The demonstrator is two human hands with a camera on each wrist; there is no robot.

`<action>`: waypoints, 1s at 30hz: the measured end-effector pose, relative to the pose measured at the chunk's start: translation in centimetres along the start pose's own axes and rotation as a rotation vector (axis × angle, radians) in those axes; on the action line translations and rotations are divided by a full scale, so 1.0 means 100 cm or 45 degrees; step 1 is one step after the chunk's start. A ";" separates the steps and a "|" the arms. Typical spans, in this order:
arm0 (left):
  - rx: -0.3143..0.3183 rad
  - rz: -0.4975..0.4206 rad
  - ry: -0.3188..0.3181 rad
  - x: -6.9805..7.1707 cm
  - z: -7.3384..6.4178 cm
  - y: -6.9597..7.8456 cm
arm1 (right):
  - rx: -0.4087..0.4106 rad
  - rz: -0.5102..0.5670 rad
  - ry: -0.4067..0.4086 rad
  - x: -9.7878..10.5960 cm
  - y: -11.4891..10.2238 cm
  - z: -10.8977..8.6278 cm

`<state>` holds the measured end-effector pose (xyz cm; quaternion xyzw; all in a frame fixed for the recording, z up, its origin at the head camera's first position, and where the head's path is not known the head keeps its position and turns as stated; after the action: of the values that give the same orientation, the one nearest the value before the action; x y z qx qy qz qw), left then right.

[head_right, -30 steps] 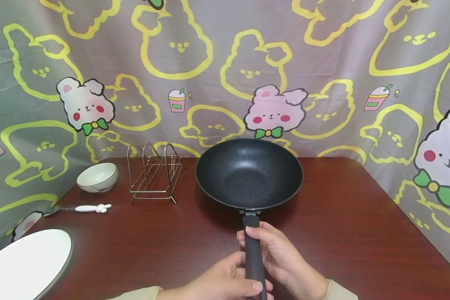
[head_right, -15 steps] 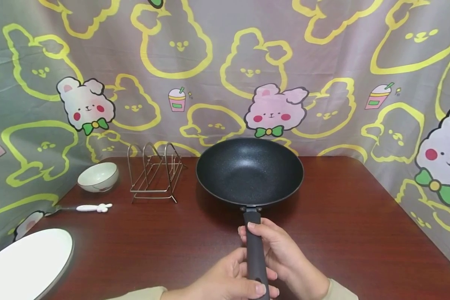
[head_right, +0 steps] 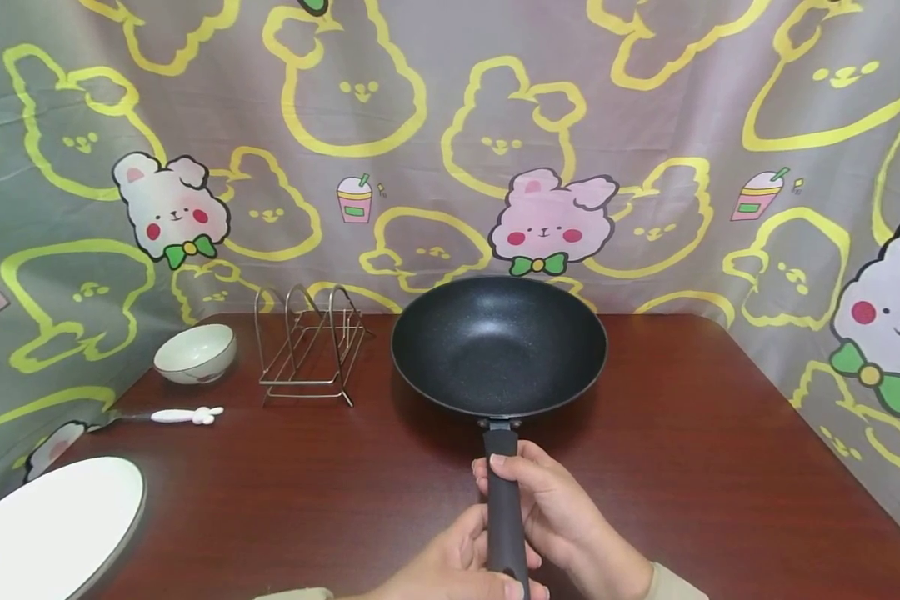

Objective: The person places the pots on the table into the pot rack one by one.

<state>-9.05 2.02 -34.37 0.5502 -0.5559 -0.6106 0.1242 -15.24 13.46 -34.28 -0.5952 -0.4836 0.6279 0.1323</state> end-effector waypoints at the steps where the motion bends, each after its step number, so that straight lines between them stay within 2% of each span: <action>1: -0.005 0.001 -0.002 0.000 0.000 0.000 | 0.002 0.002 0.004 0.000 0.000 0.000; 8: -0.008 0.043 -0.020 0.002 -0.002 0.002 | 0.016 0.023 -0.006 -0.002 0.000 -0.001; 16: -0.085 0.032 -0.057 0.003 -0.002 0.001 | 0.008 -0.025 0.051 -0.002 0.000 -0.001; 23: -0.049 0.008 -0.084 0.002 -0.005 0.004 | 0.021 0.043 -0.027 -0.008 -0.003 -0.002; 30: -0.090 0.001 -0.162 0.000 -0.008 0.011 | 0.061 0.097 -0.095 -0.017 -0.006 -0.001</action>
<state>-8.91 1.19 -33.31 0.5052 -0.5411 -0.6636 0.1081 -14.93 12.59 -32.73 -0.5861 -0.4501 0.6656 0.1042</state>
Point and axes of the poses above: each hand's wrist, its own z-axis towards the middle knuckle, its own x-axis out of the back of the hand, y = z × x, the point moved 4 cm from there along z, towards the middle knuckle, and after that the axes turned 12 degrees about y, right-handed, at the moved point
